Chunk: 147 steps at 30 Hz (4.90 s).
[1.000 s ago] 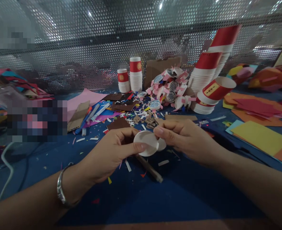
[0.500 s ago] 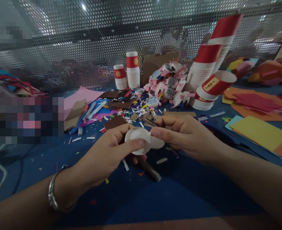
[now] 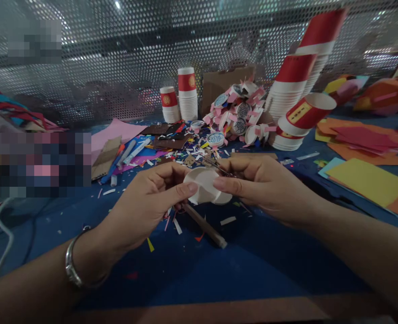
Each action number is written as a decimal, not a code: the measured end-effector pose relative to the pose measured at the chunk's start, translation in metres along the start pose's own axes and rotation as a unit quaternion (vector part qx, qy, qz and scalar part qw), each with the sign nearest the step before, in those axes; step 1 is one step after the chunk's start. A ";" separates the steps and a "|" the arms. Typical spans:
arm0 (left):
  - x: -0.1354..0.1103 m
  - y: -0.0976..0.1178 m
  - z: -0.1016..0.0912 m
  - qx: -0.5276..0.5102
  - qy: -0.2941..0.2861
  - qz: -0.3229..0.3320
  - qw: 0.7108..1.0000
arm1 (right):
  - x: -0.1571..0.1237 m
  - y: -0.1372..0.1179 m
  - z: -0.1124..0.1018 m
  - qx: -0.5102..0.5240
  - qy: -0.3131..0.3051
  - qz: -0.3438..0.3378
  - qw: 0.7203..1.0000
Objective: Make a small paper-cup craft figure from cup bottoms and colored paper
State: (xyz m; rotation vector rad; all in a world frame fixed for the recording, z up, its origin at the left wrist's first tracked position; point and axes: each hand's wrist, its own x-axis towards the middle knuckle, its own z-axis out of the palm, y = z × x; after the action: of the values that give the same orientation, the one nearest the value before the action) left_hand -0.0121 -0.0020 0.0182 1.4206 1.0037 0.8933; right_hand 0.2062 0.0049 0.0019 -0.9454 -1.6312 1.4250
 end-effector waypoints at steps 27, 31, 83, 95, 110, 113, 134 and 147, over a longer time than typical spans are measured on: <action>-0.007 -0.020 0.017 0.122 0.051 0.132 0.982 | 0.001 0.000 0.008 -0.003 0.034 -0.038 0.999; -0.007 -0.012 0.017 0.090 0.024 0.143 0.985 | 0.000 0.000 0.009 0.003 0.030 -0.032 0.999; 0.009 0.004 -0.026 -0.030 -0.206 -0.013 0.978 | -0.008 -0.013 0.001 -0.050 0.028 -0.054 0.997; 0.016 -0.008 -0.023 0.021 -0.068 0.116 0.991 | -0.008 -0.012 0.000 -0.254 -0.016 -0.039 0.966; 0.009 -0.006 -0.017 0.044 -0.068 0.112 0.990 | -0.009 -0.014 0.002 -0.283 -0.035 -0.037 0.958; 0.008 -0.006 -0.017 0.052 -0.072 0.132 0.987 | -0.009 -0.014 0.002 -0.284 -0.035 -0.041 0.957; 0.007 -0.009 -0.016 0.105 -0.044 0.199 0.973 | -0.012 -0.014 0.003 -0.296 -0.044 -0.035 0.953; 0.005 -0.008 -0.020 0.260 -0.036 0.273 0.926 | -0.007 -0.013 -0.006 -0.238 -0.051 -0.031 0.969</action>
State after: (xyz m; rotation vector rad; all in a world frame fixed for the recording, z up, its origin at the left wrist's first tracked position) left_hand -0.0299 0.0094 0.0117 2.2408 0.8294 0.9976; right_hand 0.2140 -0.0005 0.0150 -1.0826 -2.1149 1.0694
